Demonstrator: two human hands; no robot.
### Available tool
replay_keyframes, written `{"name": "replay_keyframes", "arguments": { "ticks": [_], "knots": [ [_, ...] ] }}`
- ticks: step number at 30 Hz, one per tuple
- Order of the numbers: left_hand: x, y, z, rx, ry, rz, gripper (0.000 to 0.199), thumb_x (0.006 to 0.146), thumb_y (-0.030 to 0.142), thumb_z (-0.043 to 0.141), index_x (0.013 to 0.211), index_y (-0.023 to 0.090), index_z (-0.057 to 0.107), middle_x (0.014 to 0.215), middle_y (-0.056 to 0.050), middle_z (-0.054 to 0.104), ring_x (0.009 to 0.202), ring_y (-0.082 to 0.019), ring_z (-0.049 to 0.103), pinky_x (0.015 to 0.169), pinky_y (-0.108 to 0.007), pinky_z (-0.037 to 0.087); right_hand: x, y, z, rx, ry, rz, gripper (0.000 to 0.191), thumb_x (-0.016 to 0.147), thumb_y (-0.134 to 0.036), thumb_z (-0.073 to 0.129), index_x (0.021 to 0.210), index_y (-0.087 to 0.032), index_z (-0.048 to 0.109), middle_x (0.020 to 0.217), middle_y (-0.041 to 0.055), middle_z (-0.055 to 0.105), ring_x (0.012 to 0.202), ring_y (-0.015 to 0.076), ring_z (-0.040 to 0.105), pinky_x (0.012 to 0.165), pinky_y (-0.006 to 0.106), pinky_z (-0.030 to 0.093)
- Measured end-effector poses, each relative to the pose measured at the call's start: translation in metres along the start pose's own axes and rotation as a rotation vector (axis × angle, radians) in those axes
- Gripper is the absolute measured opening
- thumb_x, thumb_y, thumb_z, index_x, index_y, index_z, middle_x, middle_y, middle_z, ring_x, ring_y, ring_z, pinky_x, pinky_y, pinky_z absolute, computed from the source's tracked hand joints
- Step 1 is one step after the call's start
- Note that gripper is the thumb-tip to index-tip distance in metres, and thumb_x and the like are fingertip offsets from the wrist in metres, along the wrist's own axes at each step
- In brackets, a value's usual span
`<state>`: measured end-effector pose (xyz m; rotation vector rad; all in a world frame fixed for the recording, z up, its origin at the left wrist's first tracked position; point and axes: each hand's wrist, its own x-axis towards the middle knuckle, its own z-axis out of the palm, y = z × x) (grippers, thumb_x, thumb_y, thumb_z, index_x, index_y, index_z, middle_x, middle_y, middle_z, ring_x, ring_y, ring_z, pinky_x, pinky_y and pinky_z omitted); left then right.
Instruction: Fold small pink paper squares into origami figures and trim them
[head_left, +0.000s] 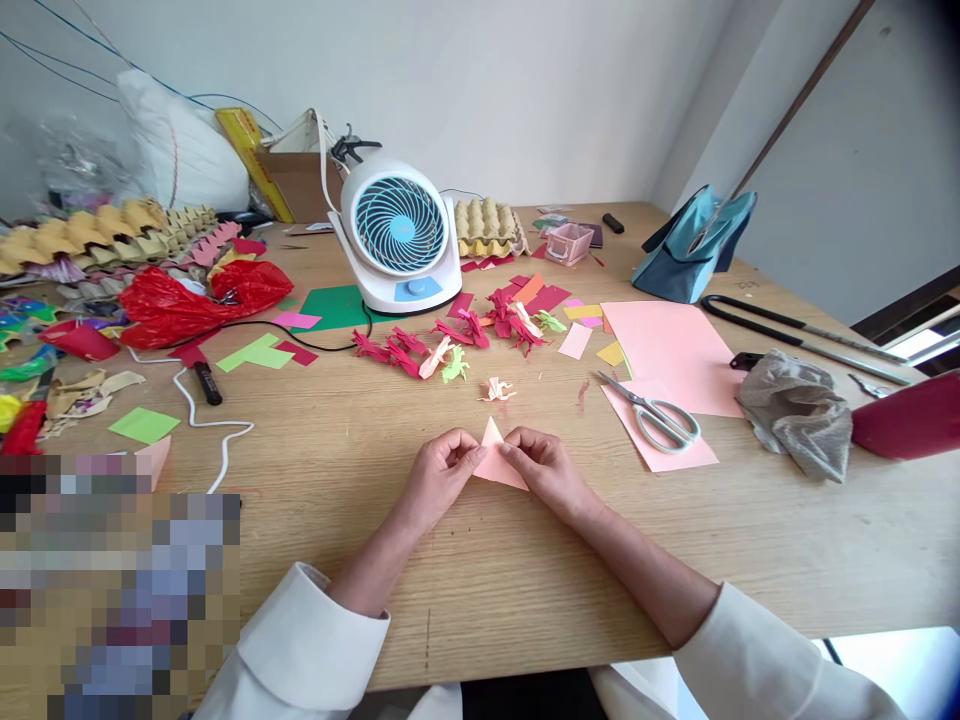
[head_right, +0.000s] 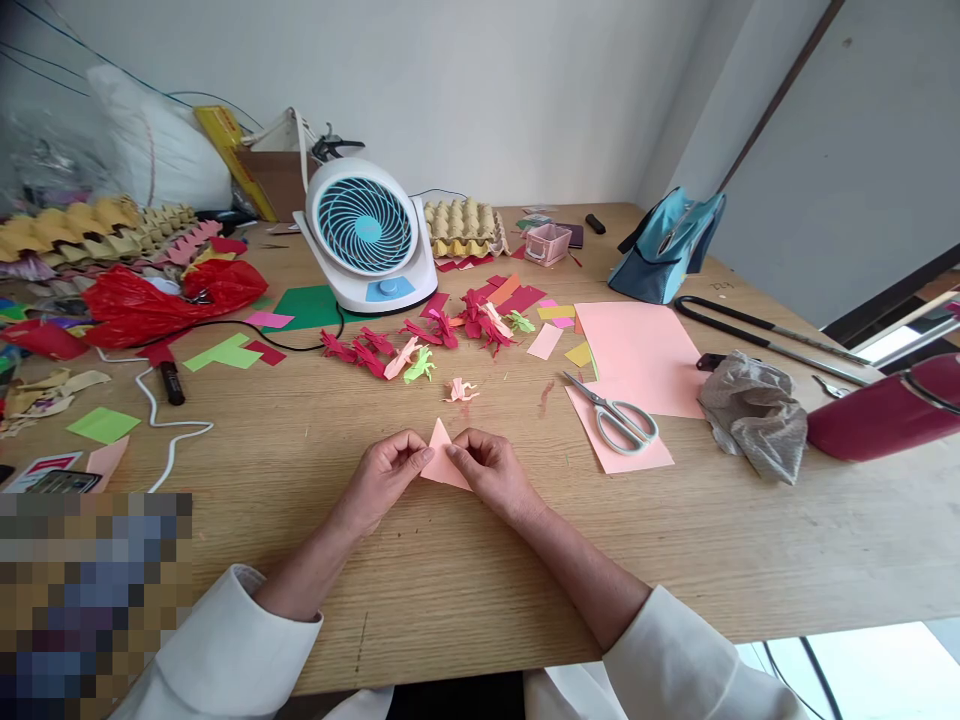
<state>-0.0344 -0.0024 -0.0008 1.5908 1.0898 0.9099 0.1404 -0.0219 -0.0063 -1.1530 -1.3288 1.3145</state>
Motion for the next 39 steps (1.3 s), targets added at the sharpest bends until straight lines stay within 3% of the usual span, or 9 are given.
{"name": "replay_keyframes", "arguments": {
  "ticks": [7, 11, 16, 20, 24, 28, 30, 35, 39],
  "knots": [
    [0.000, 0.000, 0.003, -0.071, 0.003, -0.055, 0.031, 0.082, 0.042, 0.063, 0.066, 0.017, 0.054, 0.061, 0.005, 0.045, 0.059, -0.009, 0.041, 0.057, -0.021, 0.035, 0.001, 0.003, 0.001, -0.005, 0.041, -0.011, 0.042, 0.078, -0.058, 0.064, 0.069, -0.018, 0.054, 0.063, -0.0025, 0.048, 0.058, 0.0108, 0.041, 0.055, 0.024, 0.033],
    [0.001, -0.002, 0.003, -0.120, 0.039, -0.107, 0.032, 0.078, 0.044, 0.067, 0.067, 0.016, 0.055, 0.063, 0.004, 0.050, 0.060, -0.010, 0.047, 0.056, -0.021, 0.043, 0.002, 0.005, 0.000, 0.030, 0.026, 0.002, 0.043, 0.080, -0.060, 0.061, 0.074, -0.017, 0.057, 0.064, -0.0020, 0.051, 0.057, 0.0109, 0.043, 0.055, 0.024, 0.034],
    [0.002, 0.002, 0.000, -0.265, 0.099, -0.226, 0.036, 0.072, 0.050, 0.070, 0.073, 0.016, 0.058, 0.066, 0.003, 0.053, 0.060, -0.011, 0.050, 0.049, -0.021, 0.050, 0.003, 0.001, -0.013, -0.037, 0.133, -0.046, 0.035, 0.085, -0.051, 0.059, 0.083, -0.016, 0.061, 0.073, 0.0024, 0.060, 0.062, 0.0125, 0.050, 0.059, 0.025, 0.040],
    [0.003, 0.006, -0.002, -0.289, 0.154, -0.239, 0.035, 0.068, 0.048, 0.074, 0.071, 0.015, 0.061, 0.064, 0.003, 0.053, 0.056, -0.009, 0.047, 0.043, -0.018, 0.046, 0.001, -0.010, -0.036, -0.406, 0.227, -0.177, 0.025, 0.091, -0.039, 0.052, 0.088, -0.017, 0.064, 0.079, 0.0050, 0.064, 0.066, 0.0151, 0.055, 0.062, 0.027, 0.043],
    [0.004, 0.006, -0.004, -0.298, 0.196, -0.225, 0.034, 0.066, 0.046, 0.075, 0.069, 0.014, 0.063, 0.062, 0.003, 0.053, 0.053, -0.007, 0.044, 0.039, -0.016, 0.039, -0.002, -0.017, -0.077, -0.877, 0.349, -0.303, 0.021, 0.091, -0.028, 0.049, 0.096, -0.018, 0.066, 0.090, 0.0080, 0.065, 0.073, 0.0175, 0.059, 0.069, 0.029, 0.046],
    [0.005, 0.005, -0.004, -0.304, 0.208, -0.244, 0.035, 0.064, 0.046, 0.076, 0.072, 0.014, 0.066, 0.062, 0.002, 0.055, 0.054, -0.008, 0.045, 0.039, -0.016, 0.039, -0.008, -0.007, -0.126, -1.238, 0.681, -0.162, 0.026, 0.087, -0.028, 0.052, 0.102, -0.017, 0.069, 0.097, 0.0137, 0.065, 0.089, 0.0270, 0.060, 0.080, 0.038, 0.045],
    [0.005, 0.005, -0.004, -0.309, 0.197, -0.250, 0.035, 0.063, 0.045, 0.077, 0.072, 0.014, 0.066, 0.062, 0.002, 0.056, 0.056, -0.009, 0.047, 0.039, -0.016, 0.040, -0.012, 0.000, -0.145, -1.332, 0.749, -0.023, 0.028, 0.085, -0.027, 0.053, 0.105, -0.015, 0.069, 0.097, 0.0156, 0.065, 0.091, 0.0286, 0.060, 0.081, 0.038, 0.045],
    [0.004, 0.008, -0.005, -0.319, 0.186, -0.247, 0.035, 0.064, 0.045, 0.077, 0.075, 0.014, 0.066, 0.067, 0.001, 0.058, 0.061, -0.010, 0.051, 0.042, -0.015, 0.043, -0.020, 0.008, -0.166, -1.356, 0.653, 0.304, 0.032, 0.085, -0.033, 0.051, 0.106, -0.016, 0.068, 0.100, 0.0167, 0.066, 0.090, 0.0300, 0.062, 0.072, 0.037, 0.044],
    [0.003, 0.010, -0.006, -0.316, 0.185, -0.256, 0.035, 0.066, 0.047, 0.075, 0.075, 0.015, 0.065, 0.067, 0.001, 0.056, 0.062, -0.010, 0.051, 0.043, -0.015, 0.043, -0.020, 0.008, -0.170, -1.326, 0.621, 0.387, 0.037, 0.084, -0.035, 0.050, 0.109, -0.013, 0.066, 0.104, 0.0182, 0.065, 0.093, 0.0314, 0.063, 0.071, 0.037, 0.045]
  ]
}}
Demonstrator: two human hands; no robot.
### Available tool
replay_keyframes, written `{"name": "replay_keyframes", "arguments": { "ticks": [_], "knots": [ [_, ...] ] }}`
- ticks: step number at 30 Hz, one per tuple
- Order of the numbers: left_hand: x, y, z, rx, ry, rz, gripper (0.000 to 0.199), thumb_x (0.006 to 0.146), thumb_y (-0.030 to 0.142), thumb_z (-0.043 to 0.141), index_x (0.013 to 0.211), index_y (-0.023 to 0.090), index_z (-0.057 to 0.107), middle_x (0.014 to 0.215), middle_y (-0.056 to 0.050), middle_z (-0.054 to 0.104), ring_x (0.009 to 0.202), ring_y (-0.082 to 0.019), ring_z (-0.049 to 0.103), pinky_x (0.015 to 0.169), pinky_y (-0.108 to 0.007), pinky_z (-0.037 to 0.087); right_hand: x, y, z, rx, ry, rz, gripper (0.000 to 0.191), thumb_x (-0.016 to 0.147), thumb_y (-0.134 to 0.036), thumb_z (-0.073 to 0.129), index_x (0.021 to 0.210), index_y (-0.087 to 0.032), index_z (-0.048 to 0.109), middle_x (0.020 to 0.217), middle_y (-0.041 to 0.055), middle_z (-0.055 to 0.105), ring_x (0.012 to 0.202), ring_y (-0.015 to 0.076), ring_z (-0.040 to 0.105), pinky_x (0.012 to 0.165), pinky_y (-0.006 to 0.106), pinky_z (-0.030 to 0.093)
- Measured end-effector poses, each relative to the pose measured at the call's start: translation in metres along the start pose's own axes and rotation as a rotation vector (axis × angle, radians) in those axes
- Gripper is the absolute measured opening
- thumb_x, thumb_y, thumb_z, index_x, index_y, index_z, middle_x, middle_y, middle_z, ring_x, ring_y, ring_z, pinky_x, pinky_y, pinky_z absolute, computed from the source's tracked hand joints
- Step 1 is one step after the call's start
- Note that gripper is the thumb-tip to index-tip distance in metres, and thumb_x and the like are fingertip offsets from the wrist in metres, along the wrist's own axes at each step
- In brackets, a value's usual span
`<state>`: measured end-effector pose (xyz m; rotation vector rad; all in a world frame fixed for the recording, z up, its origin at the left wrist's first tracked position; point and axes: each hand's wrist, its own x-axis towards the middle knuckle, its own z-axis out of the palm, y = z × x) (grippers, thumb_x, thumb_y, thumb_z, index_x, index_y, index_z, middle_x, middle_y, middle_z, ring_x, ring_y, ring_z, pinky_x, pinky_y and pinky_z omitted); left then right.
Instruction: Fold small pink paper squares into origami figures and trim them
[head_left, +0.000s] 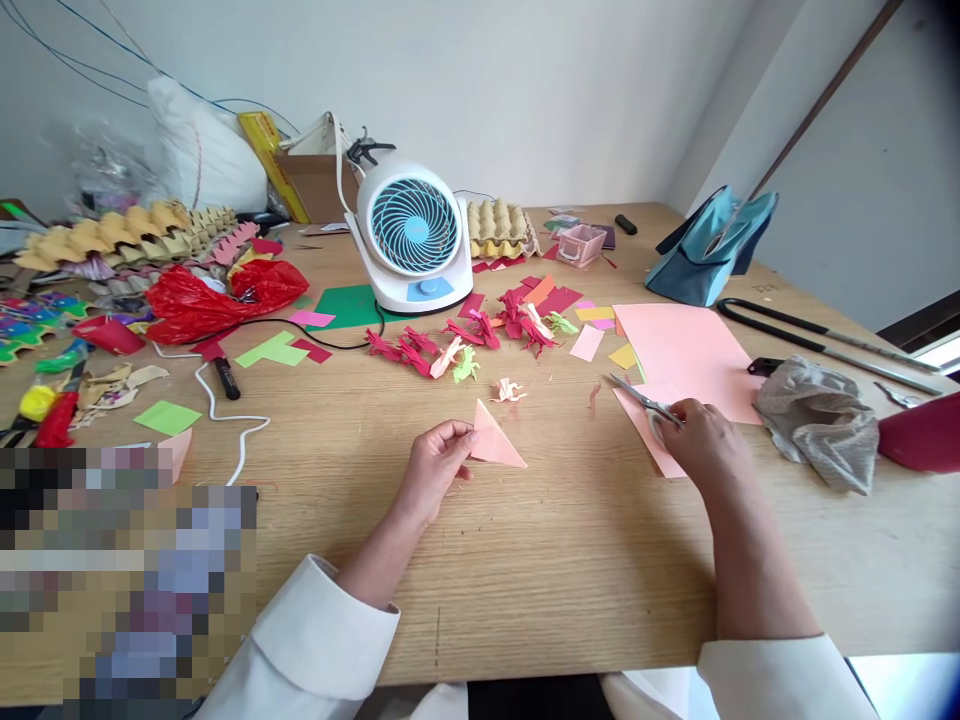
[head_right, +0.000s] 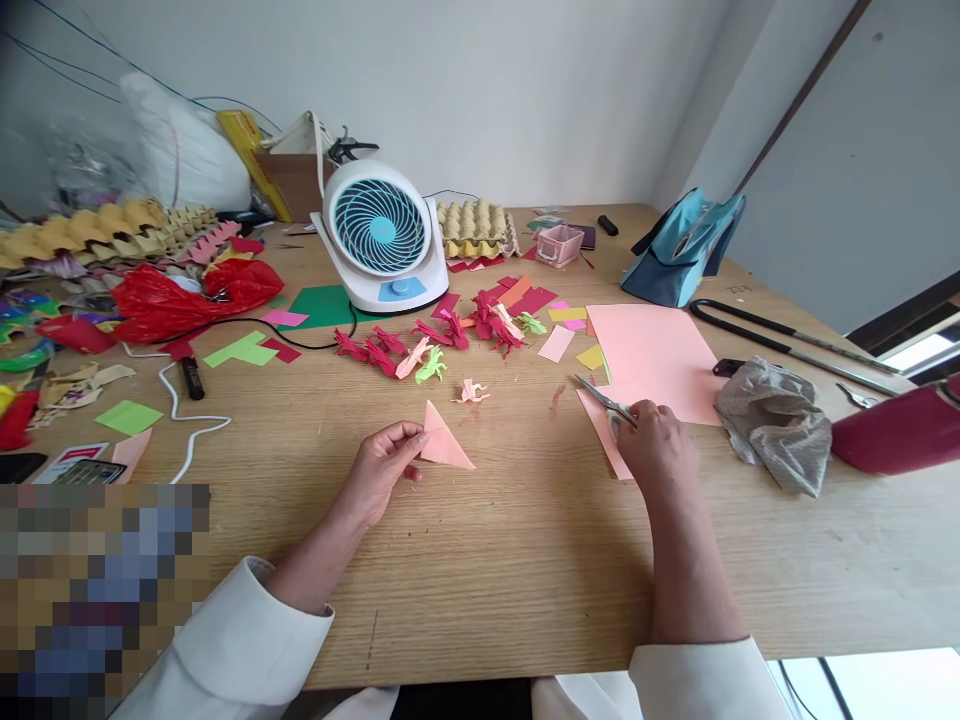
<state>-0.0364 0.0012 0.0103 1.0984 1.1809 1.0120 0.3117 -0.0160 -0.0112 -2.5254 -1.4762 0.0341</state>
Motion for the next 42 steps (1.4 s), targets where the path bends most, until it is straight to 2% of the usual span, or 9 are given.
{"name": "replay_keyframes", "arguments": {
  "ticks": [5, 16, 19, 22, 26, 31, 34, 39, 42],
  "knots": [
    [0.002, -0.003, -0.002, -0.001, -0.001, 0.027, 0.035, 0.065, 0.047, 0.075, 0.072, 0.015, 0.064, 0.068, 0.002, 0.053, 0.063, -0.010, 0.047, 0.045, -0.016, 0.044, 0.002, 0.003, 0.002, -0.061, -0.033, -0.002, 0.045, 0.084, -0.042, 0.050, 0.111, -0.011, 0.067, 0.107, 0.0210, 0.061, 0.096, 0.0346, 0.062, 0.075, 0.039, 0.046],
    [0.004, -0.007, -0.002, 0.003, -0.006, 0.035, 0.032, 0.065, 0.043, 0.077, 0.074, 0.014, 0.067, 0.066, 0.002, 0.058, 0.058, -0.008, 0.046, 0.051, -0.019, 0.040, -0.005, -0.009, -0.005, -0.143, 0.013, -0.013, 0.037, 0.088, -0.039, 0.047, 0.105, -0.013, 0.067, 0.106, 0.0203, 0.063, 0.099, 0.0351, 0.062, 0.077, 0.041, 0.045],
    [0.004, -0.007, -0.003, 0.007, -0.002, 0.026, 0.033, 0.065, 0.043, 0.077, 0.075, 0.013, 0.067, 0.066, 0.001, 0.058, 0.058, -0.008, 0.047, 0.053, -0.020, 0.040, -0.007, -0.014, -0.006, -0.020, 0.043, -0.007, 0.035, 0.089, -0.040, 0.047, 0.106, -0.014, 0.063, 0.101, 0.0185, 0.067, 0.093, 0.0337, 0.064, 0.074, 0.040, 0.044],
    [0.004, -0.008, -0.003, 0.003, -0.017, 0.034, 0.032, 0.066, 0.042, 0.076, 0.074, 0.013, 0.066, 0.066, 0.002, 0.057, 0.057, -0.008, 0.046, 0.053, -0.020, 0.037, -0.012, -0.026, -0.009, 0.257, 0.047, -0.067, 0.033, 0.088, -0.043, 0.049, 0.104, -0.017, 0.061, 0.093, 0.0130, 0.070, 0.086, 0.0284, 0.065, 0.069, 0.034, 0.044],
    [0.005, -0.009, -0.003, -0.016, -0.027, 0.032, 0.030, 0.067, 0.040, 0.077, 0.075, 0.013, 0.066, 0.066, 0.002, 0.057, 0.057, -0.007, 0.044, 0.055, -0.019, 0.035, -0.028, -0.051, -0.017, 0.594, -0.100, -0.232, 0.033, 0.086, -0.046, 0.053, 0.101, -0.019, 0.063, 0.079, 0.0050, 0.068, 0.066, 0.0186, 0.059, 0.058, 0.027, 0.042],
    [0.004, -0.011, -0.003, -0.057, -0.066, 0.021, 0.030, 0.069, 0.040, 0.077, 0.076, 0.013, 0.065, 0.066, 0.003, 0.054, 0.060, -0.007, 0.043, 0.057, -0.019, 0.034, -0.049, -0.080, -0.021, 0.720, -0.330, -0.402, 0.025, 0.085, -0.043, 0.056, 0.087, -0.018, 0.061, 0.066, -0.0016, 0.055, 0.061, 0.0134, 0.047, 0.056, 0.024, 0.037],
    [0.003, -0.011, -0.005, -0.099, -0.097, -0.004, 0.031, 0.072, 0.042, 0.075, 0.074, 0.014, 0.062, 0.066, 0.003, 0.052, 0.060, -0.007, 0.044, 0.058, -0.019, 0.035, -0.057, -0.090, -0.020, 0.777, -0.442, -0.430, 0.026, 0.086, -0.044, 0.055, 0.082, -0.019, 0.058, 0.064, -0.0030, 0.049, 0.061, 0.0126, 0.044, 0.056, 0.024, 0.034],
    [0.002, -0.011, -0.006, -0.193, -0.146, -0.051, 0.032, 0.075, 0.042, 0.074, 0.074, 0.015, 0.059, 0.067, 0.003, 0.049, 0.061, -0.007, 0.043, 0.057, -0.018, 0.036, -0.063, -0.097, -0.017, 0.877, -0.612, -0.412, 0.026, 0.086, -0.044, 0.056, 0.083, -0.019, 0.057, 0.071, -0.0020, 0.050, 0.065, 0.0130, 0.045, 0.057, 0.024, 0.035],
    [0.002, -0.011, -0.005, -0.243, -0.161, -0.075, 0.031, 0.075, 0.040, 0.075, 0.073, 0.015, 0.058, 0.068, 0.003, 0.050, 0.062, -0.007, 0.044, 0.058, -0.017, 0.038, -0.063, -0.098, -0.015, 0.909, -0.657, -0.394, 0.025, 0.086, -0.044, 0.057, 0.083, -0.019, 0.057, 0.071, -0.0022, 0.050, 0.065, 0.0128, 0.044, 0.057, 0.024, 0.034]
  ]
}}
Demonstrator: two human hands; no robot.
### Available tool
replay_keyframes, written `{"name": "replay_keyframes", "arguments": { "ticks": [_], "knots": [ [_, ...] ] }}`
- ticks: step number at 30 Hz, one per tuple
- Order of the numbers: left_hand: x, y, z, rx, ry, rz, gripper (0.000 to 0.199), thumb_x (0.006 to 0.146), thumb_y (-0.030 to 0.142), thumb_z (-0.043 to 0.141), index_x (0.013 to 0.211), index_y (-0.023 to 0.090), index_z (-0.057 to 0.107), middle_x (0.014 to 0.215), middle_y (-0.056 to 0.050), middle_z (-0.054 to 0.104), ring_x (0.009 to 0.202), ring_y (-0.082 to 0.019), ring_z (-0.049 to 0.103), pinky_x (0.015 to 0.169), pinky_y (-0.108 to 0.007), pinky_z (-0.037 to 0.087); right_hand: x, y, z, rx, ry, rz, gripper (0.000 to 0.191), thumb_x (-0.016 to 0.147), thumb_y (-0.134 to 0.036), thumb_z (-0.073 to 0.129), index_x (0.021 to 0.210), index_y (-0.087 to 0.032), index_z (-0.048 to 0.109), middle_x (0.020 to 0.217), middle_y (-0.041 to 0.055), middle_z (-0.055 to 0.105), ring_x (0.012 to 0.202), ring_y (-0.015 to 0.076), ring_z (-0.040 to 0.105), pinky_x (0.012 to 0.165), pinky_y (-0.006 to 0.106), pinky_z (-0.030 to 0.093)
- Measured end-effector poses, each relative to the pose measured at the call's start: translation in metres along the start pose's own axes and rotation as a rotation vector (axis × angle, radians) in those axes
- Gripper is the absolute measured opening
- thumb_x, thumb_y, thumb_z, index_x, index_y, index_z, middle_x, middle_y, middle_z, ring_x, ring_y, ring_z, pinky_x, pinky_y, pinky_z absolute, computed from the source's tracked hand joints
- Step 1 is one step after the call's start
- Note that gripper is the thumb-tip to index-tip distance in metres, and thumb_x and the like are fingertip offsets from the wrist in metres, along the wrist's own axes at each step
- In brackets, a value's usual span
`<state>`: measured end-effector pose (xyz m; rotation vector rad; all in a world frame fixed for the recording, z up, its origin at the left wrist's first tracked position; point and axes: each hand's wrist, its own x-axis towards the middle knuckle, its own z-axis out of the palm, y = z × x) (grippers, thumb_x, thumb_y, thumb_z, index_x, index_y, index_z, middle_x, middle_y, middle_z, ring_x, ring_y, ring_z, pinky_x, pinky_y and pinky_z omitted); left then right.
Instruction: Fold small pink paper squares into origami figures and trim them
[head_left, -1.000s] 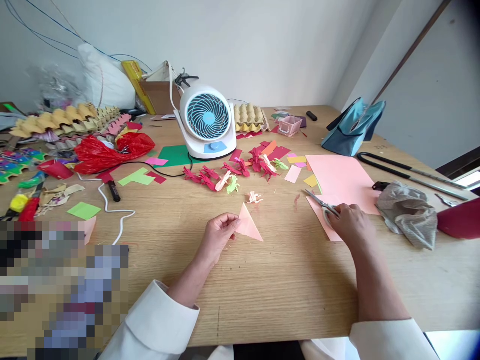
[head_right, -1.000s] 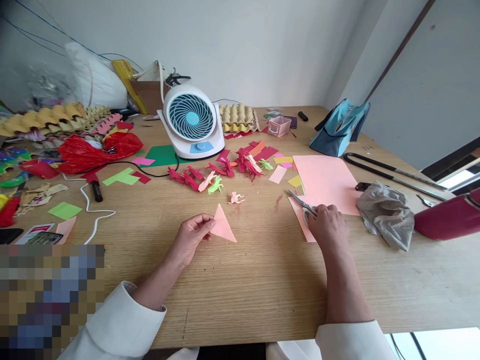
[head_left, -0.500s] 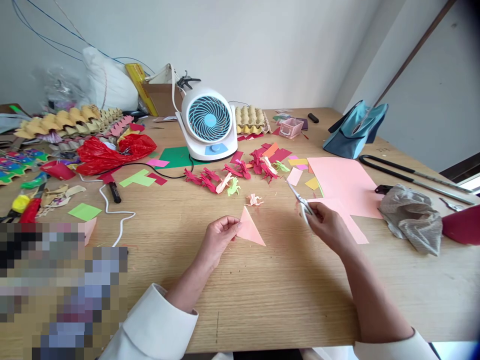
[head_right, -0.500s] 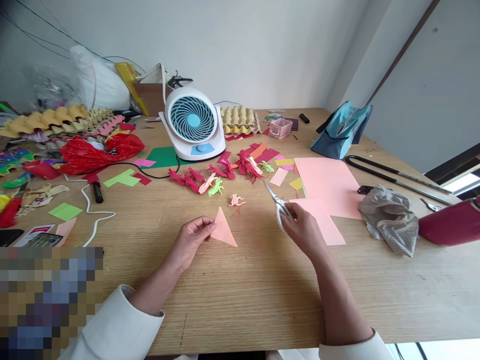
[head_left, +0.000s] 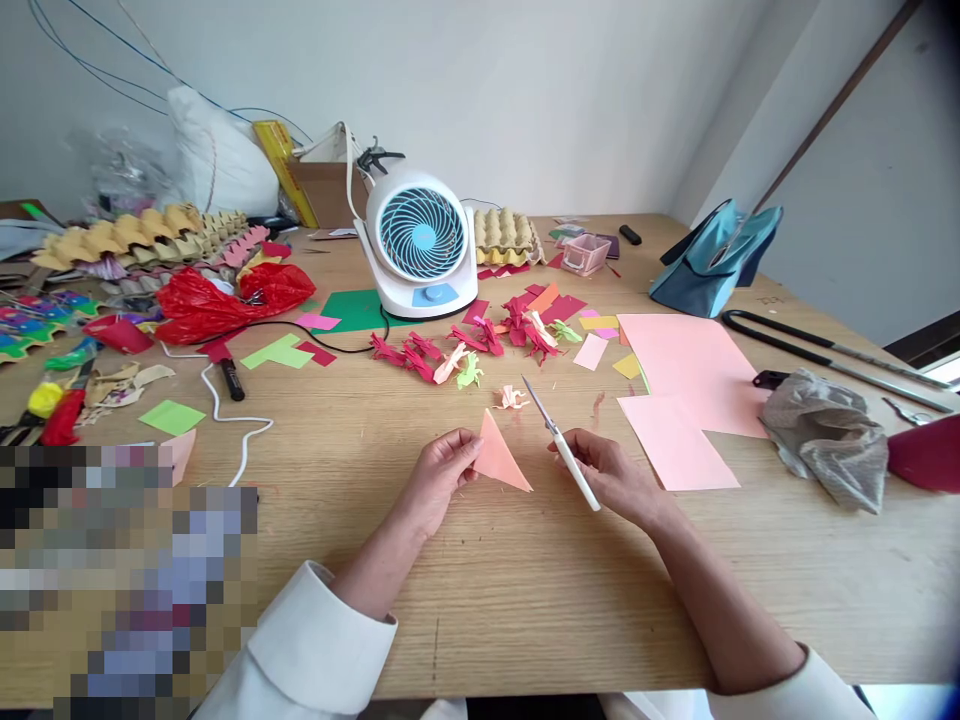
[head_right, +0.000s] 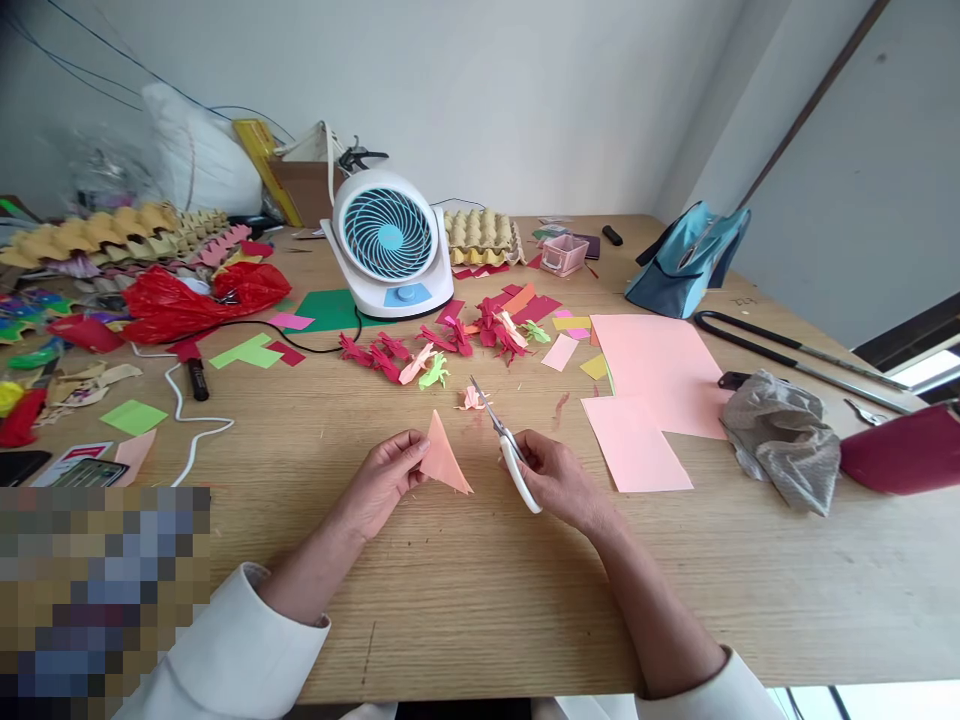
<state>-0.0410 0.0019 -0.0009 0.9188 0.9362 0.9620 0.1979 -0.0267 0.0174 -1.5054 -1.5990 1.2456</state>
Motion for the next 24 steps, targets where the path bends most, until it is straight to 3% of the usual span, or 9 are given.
{"name": "replay_keyframes", "arguments": {
  "ticks": [4, 9, 12, 16, 18, 21, 24],
  "knots": [
    [0.001, 0.004, 0.001, -0.241, -0.052, -0.068, 0.030, 0.072, 0.034, 0.080, 0.073, 0.015, 0.057, 0.070, 0.002, 0.051, 0.063, -0.007, 0.047, 0.057, -0.018, 0.039, 0.000, 0.003, -0.002, 0.002, 0.018, -0.029, 0.027, 0.087, -0.045, 0.056, 0.082, -0.019, 0.055, 0.070, -0.0021, 0.049, 0.064, 0.0127, 0.043, 0.057, 0.024, 0.033],
    [-0.004, 0.013, 0.001, -0.719, -0.350, -0.201, 0.029, 0.068, 0.016, 0.078, 0.073, 0.017, 0.050, 0.064, 0.005, 0.039, 0.058, -0.007, 0.042, 0.058, -0.020, 0.040, 0.000, 0.006, -0.002, 0.000, 0.014, -0.052, 0.028, 0.086, -0.046, 0.058, 0.081, -0.019, 0.056, 0.071, -0.0018, 0.051, 0.065, 0.0126, 0.044, 0.057, 0.024, 0.034],
    [-0.006, 0.016, 0.000, -0.757, -0.352, -0.207, 0.026, 0.072, 0.012, 0.071, 0.072, 0.019, 0.045, 0.063, 0.005, 0.033, 0.056, -0.009, 0.039, 0.057, -0.022, 0.038, 0.001, 0.004, -0.002, -0.009, 0.030, -0.059, 0.029, 0.085, -0.047, 0.059, 0.081, -0.018, 0.058, 0.071, -0.0009, 0.053, 0.065, 0.0129, 0.045, 0.056, 0.024, 0.034],
    [-0.005, 0.012, 0.001, -0.515, -0.280, -0.114, 0.029, 0.074, 0.028, 0.073, 0.071, 0.020, 0.045, 0.064, 0.004, 0.034, 0.057, -0.010, 0.036, 0.058, -0.025, 0.037, 0.000, 0.004, -0.007, -0.072, 0.095, -0.076, 0.031, 0.087, -0.049, 0.055, 0.085, -0.018, 0.061, 0.073, 0.0012, 0.059, 0.066, 0.0146, 0.050, 0.058, 0.025, 0.038],
    [-0.003, 0.008, 0.002, -0.258, -0.170, -0.017, 0.033, 0.076, 0.040, 0.072, 0.070, 0.019, 0.047, 0.066, 0.004, 0.038, 0.058, -0.010, 0.037, 0.059, -0.025, 0.036, 0.000, 0.007, -0.014, -0.212, 0.226, -0.067, 0.032, 0.087, -0.049, 0.053, 0.087, -0.018, 0.063, 0.072, 0.0021, 0.061, 0.065, 0.0156, 0.052, 0.058, 0.026, 0.038],
    [-0.001, 0.002, 0.004, 0.189, 0.053, 0.165, 0.032, 0.079, 0.044, 0.068, 0.070, 0.018, 0.053, 0.065, 0.004, 0.044, 0.061, -0.010, 0.039, 0.059, -0.023, 0.033, 0.000, 0.018, -0.032, -0.578, 0.537, -0.043, 0.025, 0.085, -0.044, 0.055, 0.086, -0.020, 0.063, 0.077, 0.0045, 0.064, 0.067, 0.0180, 0.055, 0.060, 0.028, 0.037],
    [-0.001, 0.000, 0.005, 0.386, 0.105, 0.269, 0.026, 0.082, 0.040, 0.063, 0.072, 0.017, 0.058, 0.063, 0.004, 0.047, 0.062, -0.010, 0.040, 0.060, -0.022, 0.033, 0.000, 0.031, -0.051, -0.875, 0.639, 0.082, 0.022, 0.083, -0.040, 0.054, 0.083, -0.020, 0.064, 0.082, 0.0076, 0.066, 0.075, 0.0225, 0.059, 0.063, 0.030, 0.036]
  ]
}}
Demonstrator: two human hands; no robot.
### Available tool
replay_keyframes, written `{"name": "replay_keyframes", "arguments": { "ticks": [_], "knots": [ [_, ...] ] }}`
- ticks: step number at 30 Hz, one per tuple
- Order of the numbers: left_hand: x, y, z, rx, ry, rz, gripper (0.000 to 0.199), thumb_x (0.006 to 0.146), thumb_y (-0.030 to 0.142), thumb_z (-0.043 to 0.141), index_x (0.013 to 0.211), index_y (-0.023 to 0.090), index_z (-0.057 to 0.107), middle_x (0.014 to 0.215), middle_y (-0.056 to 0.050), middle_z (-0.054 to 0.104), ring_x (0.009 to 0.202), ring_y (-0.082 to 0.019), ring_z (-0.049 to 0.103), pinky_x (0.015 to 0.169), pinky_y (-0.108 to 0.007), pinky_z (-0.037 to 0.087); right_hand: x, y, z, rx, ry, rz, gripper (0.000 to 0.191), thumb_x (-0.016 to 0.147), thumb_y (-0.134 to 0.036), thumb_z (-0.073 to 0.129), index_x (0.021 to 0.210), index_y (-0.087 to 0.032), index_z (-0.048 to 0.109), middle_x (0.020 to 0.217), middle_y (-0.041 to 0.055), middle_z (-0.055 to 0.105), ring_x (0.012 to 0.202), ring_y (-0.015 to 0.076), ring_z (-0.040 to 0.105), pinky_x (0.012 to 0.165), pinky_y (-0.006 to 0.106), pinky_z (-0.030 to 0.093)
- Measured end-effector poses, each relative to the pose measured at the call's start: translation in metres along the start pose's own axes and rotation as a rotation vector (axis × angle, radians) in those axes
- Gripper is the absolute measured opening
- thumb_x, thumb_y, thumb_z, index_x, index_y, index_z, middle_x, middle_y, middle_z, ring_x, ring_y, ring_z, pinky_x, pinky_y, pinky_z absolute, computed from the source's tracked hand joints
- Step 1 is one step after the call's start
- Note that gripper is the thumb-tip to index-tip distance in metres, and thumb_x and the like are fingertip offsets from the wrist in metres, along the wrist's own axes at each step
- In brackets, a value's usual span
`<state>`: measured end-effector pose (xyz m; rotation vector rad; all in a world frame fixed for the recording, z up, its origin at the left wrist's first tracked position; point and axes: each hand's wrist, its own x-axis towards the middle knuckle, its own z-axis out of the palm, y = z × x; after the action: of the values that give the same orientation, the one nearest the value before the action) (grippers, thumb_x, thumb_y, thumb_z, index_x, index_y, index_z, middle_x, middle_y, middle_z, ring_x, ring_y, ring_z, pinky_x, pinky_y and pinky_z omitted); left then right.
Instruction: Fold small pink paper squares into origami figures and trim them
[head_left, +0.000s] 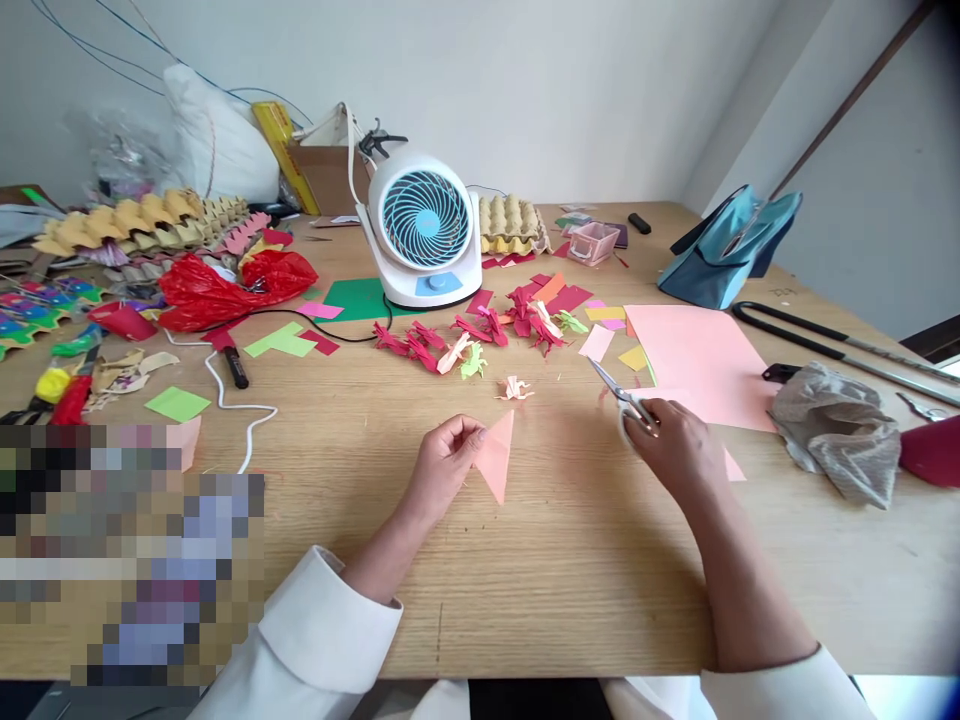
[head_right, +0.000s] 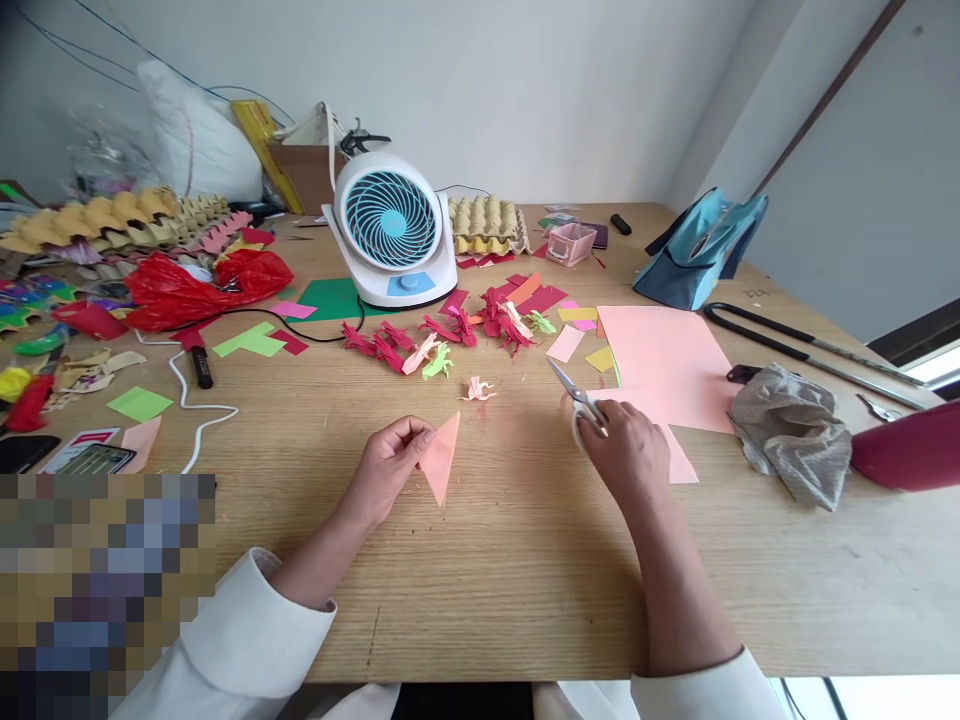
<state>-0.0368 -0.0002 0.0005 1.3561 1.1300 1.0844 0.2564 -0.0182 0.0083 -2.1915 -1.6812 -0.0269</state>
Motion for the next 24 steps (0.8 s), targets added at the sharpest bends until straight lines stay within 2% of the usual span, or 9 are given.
{"name": "replay_keyframes", "arguments": {
  "ticks": [5, 11, 13, 15, 18, 19, 20, 22, 24],
  "knots": [
    [-0.002, 0.004, 0.000, 0.079, -0.031, 0.050, 0.021, 0.083, 0.035, 0.062, 0.073, 0.016, 0.061, 0.065, 0.003, 0.054, 0.064, -0.011, 0.047, 0.061, -0.022, 0.036, 0.007, 0.020, 0.001, -0.224, -0.134, 0.127, 0.034, 0.086, -0.044, 0.048, 0.085, -0.017, 0.067, 0.088, 0.0126, 0.065, 0.082, 0.0272, 0.061, 0.066, 0.034, 0.037],
    [-0.003, 0.010, 0.003, 0.149, -0.006, 0.076, 0.019, 0.081, 0.031, 0.061, 0.069, 0.016, 0.060, 0.065, 0.003, 0.055, 0.064, -0.011, 0.049, 0.060, -0.021, 0.038, 0.009, 0.030, 0.007, -0.238, -0.159, 0.154, 0.039, 0.085, -0.046, 0.047, 0.092, -0.016, 0.071, 0.097, 0.0158, 0.063, 0.086, 0.0304, 0.062, 0.070, 0.038, 0.041],
    [-0.003, 0.009, 0.003, 0.161, -0.004, 0.072, 0.019, 0.081, 0.030, 0.060, 0.069, 0.016, 0.060, 0.065, 0.003, 0.055, 0.063, -0.011, 0.049, 0.059, -0.021, 0.038, 0.010, 0.034, 0.009, -0.205, -0.140, 0.159, 0.039, 0.083, -0.045, 0.051, 0.095, -0.015, 0.071, 0.096, 0.0165, 0.062, 0.088, 0.0311, 0.061, 0.072, 0.039, 0.043],
    [-0.002, 0.006, 0.002, 0.172, -0.011, 0.074, 0.018, 0.082, 0.030, 0.060, 0.070, 0.016, 0.060, 0.064, 0.002, 0.056, 0.062, -0.011, 0.049, 0.058, -0.021, 0.037, 0.009, 0.032, 0.009, -0.147, -0.069, 0.157, 0.038, 0.082, -0.043, 0.054, 0.099, -0.014, 0.071, 0.097, 0.0173, 0.062, 0.092, 0.0317, 0.060, 0.076, 0.039, 0.044],
    [-0.003, 0.003, 0.002, 0.192, -0.049, 0.101, 0.019, 0.083, 0.031, 0.062, 0.072, 0.016, 0.064, 0.066, 0.001, 0.060, 0.063, -0.012, 0.052, 0.060, -0.022, 0.039, 0.002, 0.011, 0.004, 0.085, 0.082, 0.075, 0.030, 0.086, -0.038, 0.053, 0.098, -0.016, 0.069, 0.101, 0.0159, 0.063, 0.092, 0.0284, 0.060, 0.082, 0.039, 0.045],
    [-0.004, 0.002, 0.003, 0.200, -0.065, 0.109, 0.019, 0.083, 0.032, 0.063, 0.072, 0.016, 0.066, 0.067, 0.000, 0.062, 0.064, -0.013, 0.053, 0.061, -0.023, 0.040, -0.002, -0.001, 0.002, 0.240, 0.067, 0.020, 0.029, 0.088, -0.039, 0.051, 0.097, -0.018, 0.068, 0.101, 0.0141, 0.065, 0.088, 0.0254, 0.061, 0.081, 0.037, 0.046],
    [-0.005, 0.002, 0.004, 0.208, -0.083, 0.114, 0.019, 0.083, 0.032, 0.064, 0.073, 0.016, 0.067, 0.068, -0.001, 0.063, 0.065, -0.013, 0.054, 0.062, -0.023, 0.041, -0.006, -0.014, 0.001, 0.408, -0.024, -0.026, 0.029, 0.089, -0.042, 0.052, 0.096, -0.019, 0.067, 0.098, 0.0119, 0.066, 0.084, 0.0236, 0.062, 0.077, 0.035, 0.047],
    [-0.007, 0.004, 0.006, 0.214, -0.118, 0.104, 0.018, 0.082, 0.033, 0.066, 0.074, 0.017, 0.070, 0.071, -0.002, 0.066, 0.066, -0.014, 0.056, 0.062, -0.024, 0.042, -0.018, -0.039, 0.003, 0.738, -0.311, -0.132, 0.034, 0.089, -0.050, 0.054, 0.101, -0.020, 0.065, 0.095, 0.0087, 0.068, 0.084, 0.0218, 0.062, 0.074, 0.032, 0.048],
    [-0.010, 0.005, 0.009, 0.206, -0.145, 0.079, 0.019, 0.081, 0.035, 0.068, 0.075, 0.017, 0.070, 0.070, -0.002, 0.066, 0.064, -0.013, 0.055, 0.061, -0.023, 0.041, -0.028, -0.059, 0.008, 0.930, -0.528, -0.183, 0.040, 0.086, -0.055, 0.058, 0.104, -0.019, 0.063, 0.093, 0.0063, 0.067, 0.082, 0.0193, 0.061, 0.071, 0.029, 0.047]
  ]
}}
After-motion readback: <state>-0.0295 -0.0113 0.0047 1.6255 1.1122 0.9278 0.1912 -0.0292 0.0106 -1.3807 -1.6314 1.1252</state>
